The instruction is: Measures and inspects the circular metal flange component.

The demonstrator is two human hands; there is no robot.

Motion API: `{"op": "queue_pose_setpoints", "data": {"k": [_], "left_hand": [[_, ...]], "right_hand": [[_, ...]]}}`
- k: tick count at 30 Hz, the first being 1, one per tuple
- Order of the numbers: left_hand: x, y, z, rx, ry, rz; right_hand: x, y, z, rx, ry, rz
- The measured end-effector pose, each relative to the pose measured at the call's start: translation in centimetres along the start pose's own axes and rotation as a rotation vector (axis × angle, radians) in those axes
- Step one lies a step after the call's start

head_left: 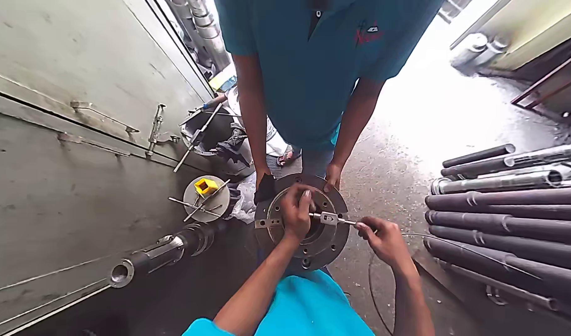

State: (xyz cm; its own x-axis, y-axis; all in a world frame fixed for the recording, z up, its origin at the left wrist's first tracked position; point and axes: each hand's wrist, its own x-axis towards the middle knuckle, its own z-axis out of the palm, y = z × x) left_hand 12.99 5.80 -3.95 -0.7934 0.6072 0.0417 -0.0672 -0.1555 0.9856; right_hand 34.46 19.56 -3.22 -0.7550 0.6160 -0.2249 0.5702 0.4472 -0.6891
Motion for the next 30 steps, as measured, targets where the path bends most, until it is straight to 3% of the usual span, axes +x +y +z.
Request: {"op": "queue_pose_setpoints", "data": {"k": [4,6,8,11,14,15,17,19,21,23,25,27,30], "left_hand": [[-2.2,0.6,-0.3,-0.009,0.068,-0.032],[0.9,0.6,0.8,0.167,0.039,-0.117],[5.3,0.4,3.6,0.319,-0.116,-0.184],[9.0,-0.4,10.7,0.425,-0.64,-0.177],[5.9,-0.3,16.2,0.454,-1.382,-0.304],[4.3,-0.5,17.0,0.383,-1.547,-0.405],[3.1,-0.1,16.8,0.31,-1.643,-0.457],[4.1,1.2,14.3,0.352,-1.46,-0.256],[5.3,2.8,9.3,0.459,-1.128,-0.064],[5.2,3.3,3.2,0.568,-0.812,-0.036],[3.6,3.2,-1.1,0.619,-0.564,-0.112],[0.4,2.5,-1.9,0.61,-0.333,-0.202],[-2.3,-0.6,0.6,0.467,-0.038,-0.072]], "right_hand": [[1.3,0.1,-0.6,-0.069,-0.009,-0.012],[-0.2,-0.7,-0.8,-0.035,-0.13,0.028],[-2.1,-2.5,0.2,0.17,-0.319,0.114],[-3.2,-6.9,5.7,0.607,-0.357,0.338],[-2.3,-12.1,10.9,0.739,0.03,0.519],[-2.0,-13.4,11.8,0.778,0.105,0.526],[-1.5,-14.6,12.1,0.873,0.147,0.494],[-1.6,-13.3,10.6,0.82,0.026,0.436],[-1.8,-9.9,8.0,0.683,-0.151,0.187],[-2.0,-6.7,5.4,0.502,0.023,-0.084],[-0.6,-3.7,2.5,0.231,0.31,-0.19],[1.5,-1.0,0.2,-0.034,0.369,-0.205],[2.5,1.7,0.1,-0.112,0.205,-0.238]]}}
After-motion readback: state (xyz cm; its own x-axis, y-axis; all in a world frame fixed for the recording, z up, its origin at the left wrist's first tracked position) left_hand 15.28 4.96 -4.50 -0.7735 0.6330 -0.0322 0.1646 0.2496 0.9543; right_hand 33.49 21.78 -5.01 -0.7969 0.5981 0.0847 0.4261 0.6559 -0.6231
